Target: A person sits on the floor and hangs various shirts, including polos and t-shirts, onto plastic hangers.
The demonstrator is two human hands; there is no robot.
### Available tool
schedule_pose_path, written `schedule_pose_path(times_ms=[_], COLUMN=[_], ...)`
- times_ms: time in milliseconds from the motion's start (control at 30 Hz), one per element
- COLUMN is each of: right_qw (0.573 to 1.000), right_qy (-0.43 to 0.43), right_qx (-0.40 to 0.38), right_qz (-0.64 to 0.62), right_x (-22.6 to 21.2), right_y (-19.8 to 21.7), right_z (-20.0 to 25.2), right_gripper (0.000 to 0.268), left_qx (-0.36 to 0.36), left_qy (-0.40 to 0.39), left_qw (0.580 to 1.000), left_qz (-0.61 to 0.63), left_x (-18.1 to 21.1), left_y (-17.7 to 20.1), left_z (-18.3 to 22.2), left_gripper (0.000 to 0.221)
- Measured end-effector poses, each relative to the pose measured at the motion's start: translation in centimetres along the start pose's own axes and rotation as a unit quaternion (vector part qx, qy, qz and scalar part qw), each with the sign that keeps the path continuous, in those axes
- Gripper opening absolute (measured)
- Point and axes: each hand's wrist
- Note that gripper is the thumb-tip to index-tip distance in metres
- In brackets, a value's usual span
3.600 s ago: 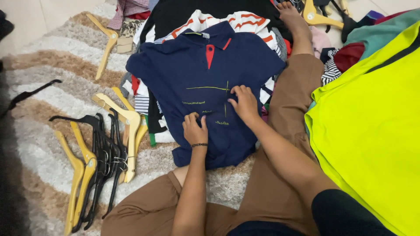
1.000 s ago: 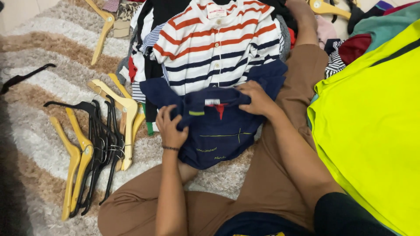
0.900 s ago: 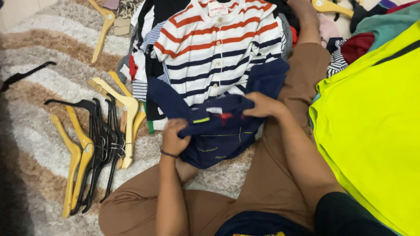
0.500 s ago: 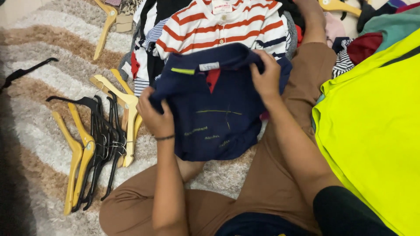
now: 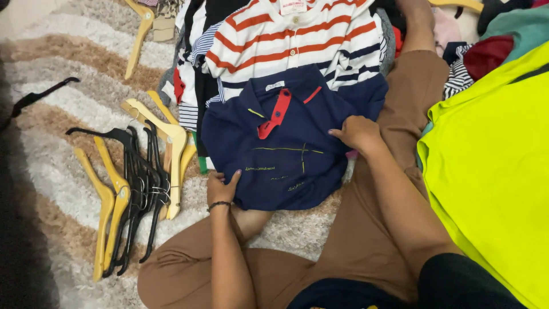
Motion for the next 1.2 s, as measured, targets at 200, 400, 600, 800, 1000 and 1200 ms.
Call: schedule_pose_path(times_ms=[200, 400, 600, 800, 1000, 1200], right_qw=[0.988, 0.957, 0.993, 0.863, 0.626, 0.970], right_qy=[0.050, 0.089, 0.040, -0.029, 0.093, 0.088], right_qx=[0.032, -0.264, -0.095, -0.055, 0.040, 0.064], right_qz=[-0.145, -0.083, -0.056, -0.501, -0.773, -0.218], right_x=[0.3, 0.4, -0.8, 1.2, -1.6, 1.8], right_y=[2.1, -4.0, -8.4, -7.4, 1.2, -7.8], right_z=[3.2, 2.5, -1.7, -1.2, 5.4, -0.2], right_gripper=[0.044, 0.049, 0.050, 0.044, 0.017, 0.039], left_qx=[-0.067, -0.064, -0.203, -0.218, -0.161, -0.225], left_qy=[-0.004, -0.051, -0.064, -0.023, -0.038, -0.048], left_qw=[0.983, 0.966, 0.751, 0.948, 0.691, 0.967], left_qz=[0.174, 0.244, 0.624, 0.231, 0.704, 0.113], left_x=[-0.9, 3.8, 2.8, 5.4, 3.6, 5.7], left_y=[0.3, 2.2, 0.5, 2.1, 2.8, 2.6], left_z=[-0.6, 2.5, 2.6, 4.9, 1.7, 4.9], left_gripper=[0.097, 0.036, 0.050, 0.063, 0.061, 0.087])
Point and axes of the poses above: each hand's wrist, its own z-axis away from the middle knuckle, its own y-axis out of the back of the hand, x = y × z, and after that the axes turned 15 degrees about z, right-handed
